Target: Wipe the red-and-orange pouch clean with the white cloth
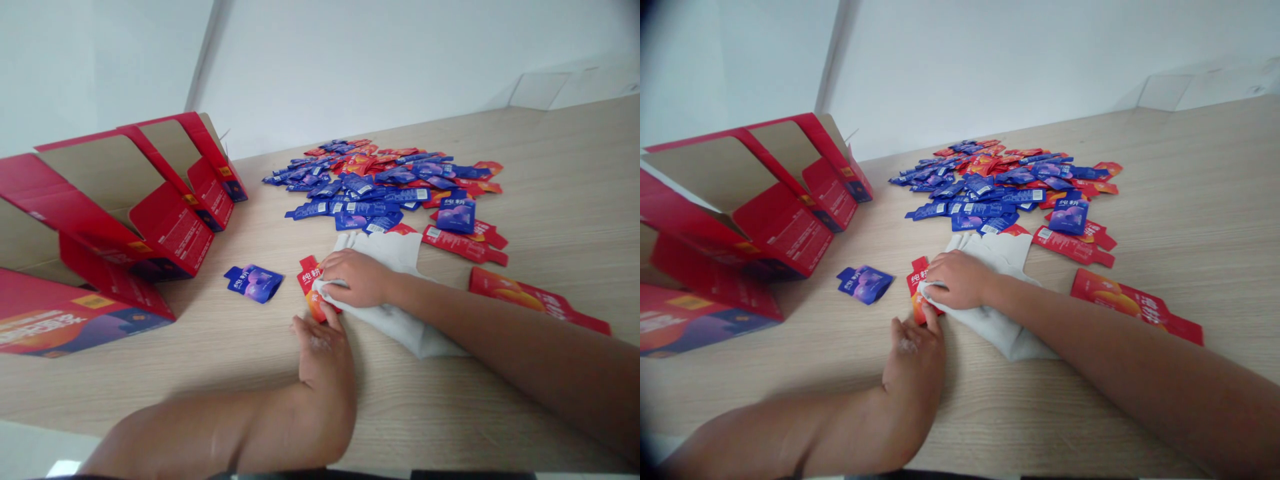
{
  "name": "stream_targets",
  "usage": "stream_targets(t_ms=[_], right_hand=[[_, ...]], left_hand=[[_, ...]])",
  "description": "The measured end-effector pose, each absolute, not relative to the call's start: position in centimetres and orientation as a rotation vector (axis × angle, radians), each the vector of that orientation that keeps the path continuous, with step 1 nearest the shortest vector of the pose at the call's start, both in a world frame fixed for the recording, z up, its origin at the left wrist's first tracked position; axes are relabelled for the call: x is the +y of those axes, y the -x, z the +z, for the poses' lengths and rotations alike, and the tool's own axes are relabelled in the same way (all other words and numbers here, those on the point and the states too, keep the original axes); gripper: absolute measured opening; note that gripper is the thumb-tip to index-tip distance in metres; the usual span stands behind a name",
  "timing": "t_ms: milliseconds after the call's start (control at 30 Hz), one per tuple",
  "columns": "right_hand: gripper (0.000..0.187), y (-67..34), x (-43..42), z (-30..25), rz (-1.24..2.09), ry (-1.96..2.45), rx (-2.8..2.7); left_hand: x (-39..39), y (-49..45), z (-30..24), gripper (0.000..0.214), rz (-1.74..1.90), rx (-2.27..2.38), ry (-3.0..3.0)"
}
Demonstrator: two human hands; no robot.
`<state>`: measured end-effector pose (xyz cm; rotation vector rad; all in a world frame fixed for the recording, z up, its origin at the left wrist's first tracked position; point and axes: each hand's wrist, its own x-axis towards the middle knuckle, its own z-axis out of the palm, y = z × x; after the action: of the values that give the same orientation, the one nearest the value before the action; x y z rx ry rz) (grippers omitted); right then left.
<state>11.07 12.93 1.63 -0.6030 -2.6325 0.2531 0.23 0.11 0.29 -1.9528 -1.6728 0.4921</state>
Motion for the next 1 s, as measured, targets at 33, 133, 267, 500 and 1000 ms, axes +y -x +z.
stream_targets(t_ms=[33,133,267,500,1000], right_hand=[[0.022,-11.08,12.97,1.60,0.255,0.610,-2.632],[0.022,-11.11,13.09,1.55,0.252,0.643,-2.618],[0.023,-11.17,13.24,1.59,0.239,0.699,-2.609],[0.024,-11.20,13.25,1.56,0.234,0.751,-2.602],[0.021,-11.19,12.91,1.66,0.334,0.481,-2.603]], left_hand=[[0.09,-0.20,0.26,0.049,0.473,-1.681,1.960],[0.15,-0.14,0.25,0.049,0.459,-1.705,1.950],[0.32,-0.15,0.34,0.049,0.466,-1.738,1.969],[0.28,-0.13,0.15,0.049,0.582,-1.607,1.889],[0.25,-0.07,-0.25,0.050,0.297,-1.823,2.002]])
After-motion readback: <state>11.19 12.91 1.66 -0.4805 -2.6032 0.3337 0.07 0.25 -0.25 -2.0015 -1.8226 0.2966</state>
